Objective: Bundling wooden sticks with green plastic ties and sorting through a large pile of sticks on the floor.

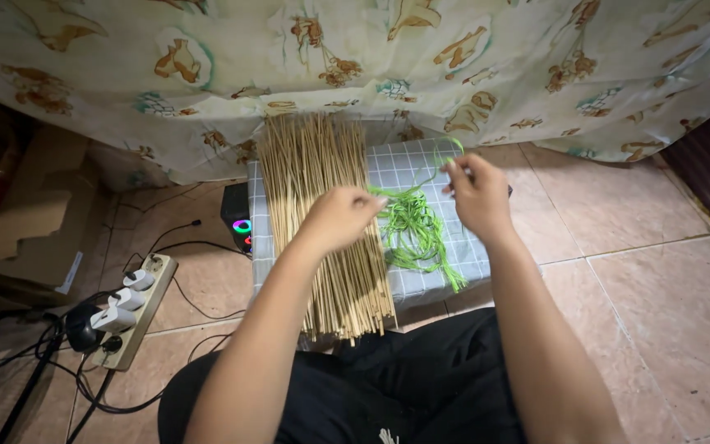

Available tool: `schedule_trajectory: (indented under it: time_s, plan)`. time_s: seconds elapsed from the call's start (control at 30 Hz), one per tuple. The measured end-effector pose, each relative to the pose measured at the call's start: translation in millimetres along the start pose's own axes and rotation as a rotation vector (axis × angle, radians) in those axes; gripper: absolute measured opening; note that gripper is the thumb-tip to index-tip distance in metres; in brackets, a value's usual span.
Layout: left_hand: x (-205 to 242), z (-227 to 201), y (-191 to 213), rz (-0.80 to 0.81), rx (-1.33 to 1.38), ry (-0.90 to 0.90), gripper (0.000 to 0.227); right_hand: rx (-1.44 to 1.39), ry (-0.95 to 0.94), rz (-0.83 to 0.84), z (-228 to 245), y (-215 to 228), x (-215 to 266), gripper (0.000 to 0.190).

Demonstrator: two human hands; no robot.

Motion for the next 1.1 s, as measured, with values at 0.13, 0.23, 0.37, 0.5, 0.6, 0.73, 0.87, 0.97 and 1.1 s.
schedule_trajectory:
  time_s: [0.13, 0.23, 0.37, 0.5, 0.6, 0.73, 0.87, 0.97, 1.1]
  plan:
    - [43, 41, 21, -0.170, -0.134, 0.108, 0.040, 0.237, 0.138, 0.011, 4, -7, -18, 0.009]
    - [59, 95, 35, -0.325, -0.256, 0.251, 0.032, 0.197, 0.378, -0.132, 27, -6, -16, 0.006]
    - [70, 125, 43, -0.379, -0.437, 0.335, 0.039, 0.346, 0.241, -0.136, -23, -14, -3, 0.017]
    - [62, 136, 34, -0.298, -0.509, 0.326, 0.052, 0.722, -0.106, 0.310, -48, -22, 31, 0.032]
    - [61, 136, 33, -0.286, -0.537, 0.328, 0.057, 0.801, 0.258, 0.073, 14, -2, 65, 0.026]
    - [65, 124, 37, -0.300, -0.511, 0.331, 0.058, 0.724, 0.341, 0.095, 27, 24, 117, 0.012]
    - [66, 128, 28, -0.339, -0.534, 0.318, 0.052, 0.571, 0.115, 0.600, 25, 23, 185, 0.018]
    - [63, 135, 23, -0.405, -0.565, 0.288, 0.047, 0.586, 0.422, 0.742, 0, 10, 220, 0.024]
    - [64, 143, 20, -0.447, -0.557, 0.267, 0.048, 0.862, 0.463, 1.041, -39, -26, 248, 0.074]
Point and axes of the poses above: each hand's wrist, its own x-axis away from the middle knuckle, its own y-axis out of the back of the hand, z = x × y, the point moved 4 cm from there along -x, towards the middle knuckle, and after that the axes turned 12 degrees about -z, right-handed, at the moved point
